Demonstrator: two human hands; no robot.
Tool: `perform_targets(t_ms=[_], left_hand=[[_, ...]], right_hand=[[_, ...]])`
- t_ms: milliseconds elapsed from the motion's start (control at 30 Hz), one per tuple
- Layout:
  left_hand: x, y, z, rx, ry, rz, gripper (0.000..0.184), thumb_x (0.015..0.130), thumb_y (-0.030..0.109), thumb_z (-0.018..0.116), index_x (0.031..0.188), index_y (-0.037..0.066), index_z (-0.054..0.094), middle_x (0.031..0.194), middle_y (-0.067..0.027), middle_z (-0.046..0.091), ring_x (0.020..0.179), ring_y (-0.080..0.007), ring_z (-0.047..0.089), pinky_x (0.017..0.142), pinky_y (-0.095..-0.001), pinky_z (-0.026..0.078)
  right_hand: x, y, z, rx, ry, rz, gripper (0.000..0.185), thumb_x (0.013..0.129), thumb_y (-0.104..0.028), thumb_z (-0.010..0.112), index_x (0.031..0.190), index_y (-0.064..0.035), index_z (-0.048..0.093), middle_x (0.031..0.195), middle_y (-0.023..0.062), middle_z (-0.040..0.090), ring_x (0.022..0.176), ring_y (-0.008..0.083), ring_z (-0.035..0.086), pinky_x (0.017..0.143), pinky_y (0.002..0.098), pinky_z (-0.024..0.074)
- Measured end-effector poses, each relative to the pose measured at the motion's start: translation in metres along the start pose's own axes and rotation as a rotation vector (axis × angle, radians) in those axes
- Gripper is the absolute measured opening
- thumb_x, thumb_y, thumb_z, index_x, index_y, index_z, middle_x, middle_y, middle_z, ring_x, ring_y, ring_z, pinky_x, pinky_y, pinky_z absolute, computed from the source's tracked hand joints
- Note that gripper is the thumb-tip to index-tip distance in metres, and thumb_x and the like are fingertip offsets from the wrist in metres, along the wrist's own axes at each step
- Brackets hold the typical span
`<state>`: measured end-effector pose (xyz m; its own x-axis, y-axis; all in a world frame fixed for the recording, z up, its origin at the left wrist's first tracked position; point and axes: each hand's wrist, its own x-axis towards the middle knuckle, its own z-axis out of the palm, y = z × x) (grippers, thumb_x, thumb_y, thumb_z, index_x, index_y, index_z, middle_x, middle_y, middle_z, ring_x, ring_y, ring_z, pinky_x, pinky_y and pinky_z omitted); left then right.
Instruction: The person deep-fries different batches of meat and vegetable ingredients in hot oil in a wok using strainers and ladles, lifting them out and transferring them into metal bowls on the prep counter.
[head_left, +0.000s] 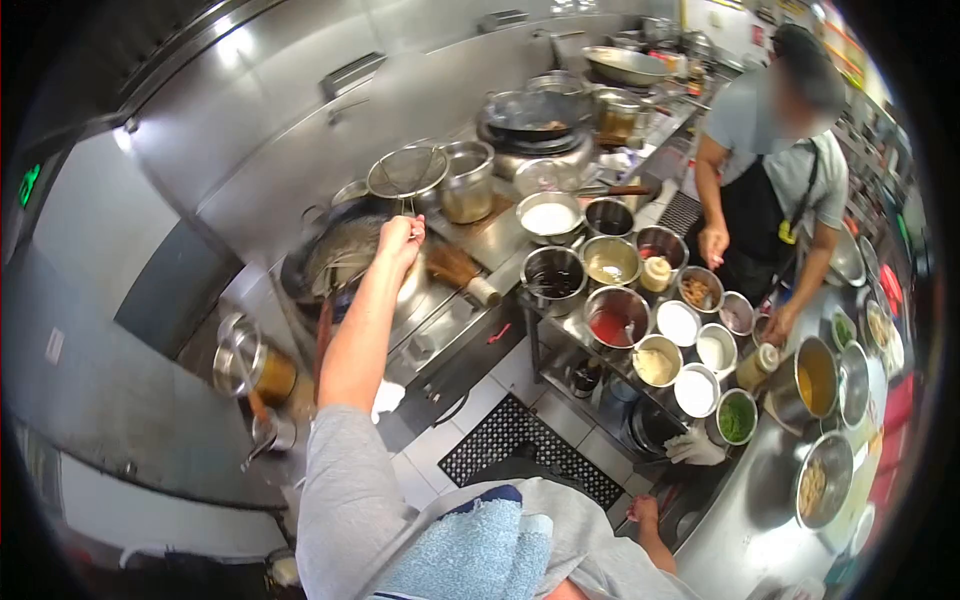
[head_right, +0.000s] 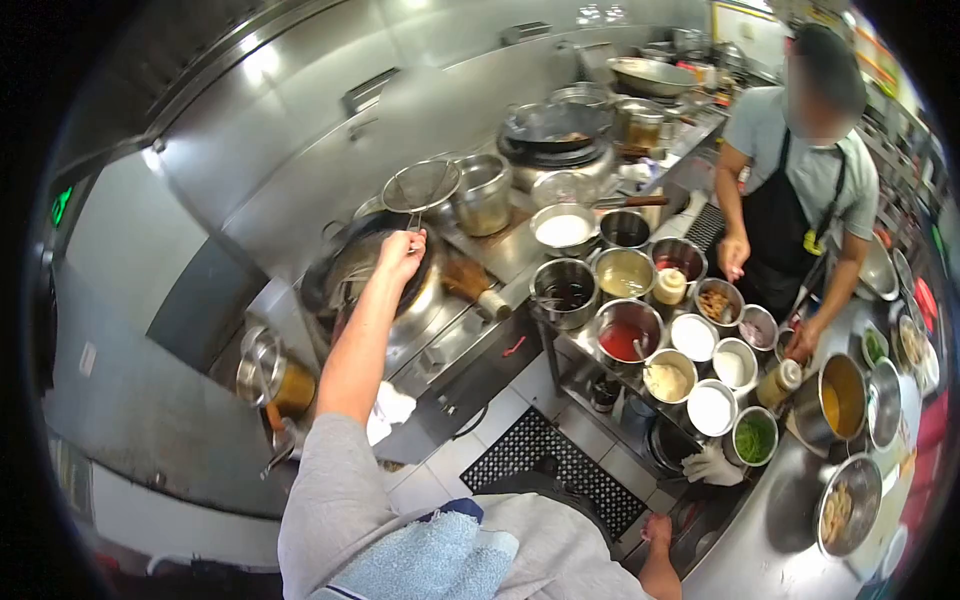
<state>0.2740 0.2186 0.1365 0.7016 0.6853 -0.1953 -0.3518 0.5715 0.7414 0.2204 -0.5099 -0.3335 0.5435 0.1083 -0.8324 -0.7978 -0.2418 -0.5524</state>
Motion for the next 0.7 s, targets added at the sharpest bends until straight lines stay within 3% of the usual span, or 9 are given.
perform_targets(t_ms=[100,200,267,367,433,500,567,633,700], left_hand=[[0.047,-0.053,0.040,-0.041,-0.046,0.120,0.007,0.072,-0.012,0.047,0.077,-0.007,0.046,0.074,-0.0176,0.051,0.050,-0.0149,0.044,0.042,-0.0225,0.039],[0.118,-0.087,0.063,-0.027,-0.019,0.047,0.016,0.072,-0.010,0.043,0.088,-0.011,0.044,0.084,-0.0255,0.052,0.049,-0.0156,0.042,0.038,-0.0232,0.037],[0.146,-0.102,0.076,-0.038,0.061,0.086,0.014,0.071,-0.011,0.042,0.084,-0.010,0.043,0.086,-0.0260,0.052,0.049,-0.0176,0.043,0.038,-0.0239,0.038],[0.183,-0.119,0.083,-0.063,0.067,0.036,0.010,0.076,-0.009,0.043,0.086,-0.008,0.046,0.088,-0.0213,0.054,0.062,-0.0194,0.051,0.046,-0.0232,0.046],[0.224,-0.135,0.075,-0.052,-0.049,-0.036,0.010,0.082,-0.004,0.046,0.091,-0.008,0.047,0.091,-0.0208,0.054,0.072,-0.0221,0.056,0.055,-0.0252,0.052],[0.180,-0.139,0.103,-0.225,-0.072,-0.223,0.013,0.085,0.000,0.048,0.095,-0.008,0.049,0.095,-0.0196,0.056,0.081,-0.0250,0.059,0.066,-0.0282,0.055],[0.095,-0.140,0.130,-0.134,-0.253,-0.252,0.014,0.084,0.002,0.050,0.095,-0.007,0.050,0.096,-0.0178,0.057,0.085,-0.0260,0.060,0.075,-0.0315,0.054],[0.049,-0.159,0.125,-0.212,-0.623,-0.541,0.018,0.083,0.003,0.053,0.098,-0.006,0.051,0.095,-0.0169,0.058,0.086,-0.0256,0.060,0.076,-0.0323,0.054],[-0.058,-0.176,0.145,0.129,-0.881,-0.595,0.029,0.085,0.015,0.055,0.105,-0.005,0.053,0.099,-0.0178,0.060,0.089,-0.0243,0.060,0.073,-0.0345,0.052]], right_hand=[[-0.029,0.007,0.006,-0.031,0.132,-0.072,0.010,0.082,-0.007,0.050,0.089,-0.0030,0.056,0.065,0.0108,0.055,0.049,0.0224,0.056,0.041,0.0370,0.0482],[-0.060,0.032,0.017,0.010,0.252,-0.160,0.014,0.082,-0.008,0.054,0.094,-0.0024,0.058,0.067,0.0106,0.058,0.052,0.0212,0.059,0.043,0.0356,0.0504],[-0.086,0.047,0.020,0.035,0.328,-0.099,0.018,0.081,-0.009,0.056,0.098,-0.0024,0.058,0.071,0.0108,0.060,0.055,0.0214,0.061,0.046,0.0349,0.0521],[-0.117,0.067,0.032,0.115,0.390,0.009,0.020,0.081,-0.010,0.057,0.099,-0.0025,0.059,0.076,0.0111,0.063,0.059,0.0224,0.063,0.049,0.0354,0.0541],[-0.124,0.079,0.034,0.220,0.401,0.053,0.020,0.081,-0.009,0.057,0.100,-0.0029,0.059,0.079,0.0109,0.063,0.061,0.0228,0.063,0.051,0.0363,0.0546],[-0.120,0.090,0.032,0.348,0.394,0.069,0.020,0.081,-0.009,0.056,0.101,-0.0034,0.058,0.079,0.0103,0.063,0.061,0.0227,0.063,0.052,0.0372,0.0543],[-0.114,0.081,0.024,0.427,0.391,0.002,0.020,0.081,-0.008,0.055,0.101,-0.0039,0.058,0.078,0.0100,0.062,0.061,0.0225,0.062,0.053,0.0378,0.0538],[-0.103,0.055,0.011,0.483,0.364,-0.058,0.025,0.081,-0.007,0.055,0.106,-0.0043,0.056,0.077,0.0100,0.062,0.061,0.0220,0.062,0.054,0.0385,0.0531],[-0.069,0.018,-0.003,0.396,0.442,-0.105,0.037,0.081,-0.008,0.057,0.117,-0.0047,0.050,0.076,0.0103,0.061,0.061,0.0216,0.061,0.053,0.0374,0.0524]])
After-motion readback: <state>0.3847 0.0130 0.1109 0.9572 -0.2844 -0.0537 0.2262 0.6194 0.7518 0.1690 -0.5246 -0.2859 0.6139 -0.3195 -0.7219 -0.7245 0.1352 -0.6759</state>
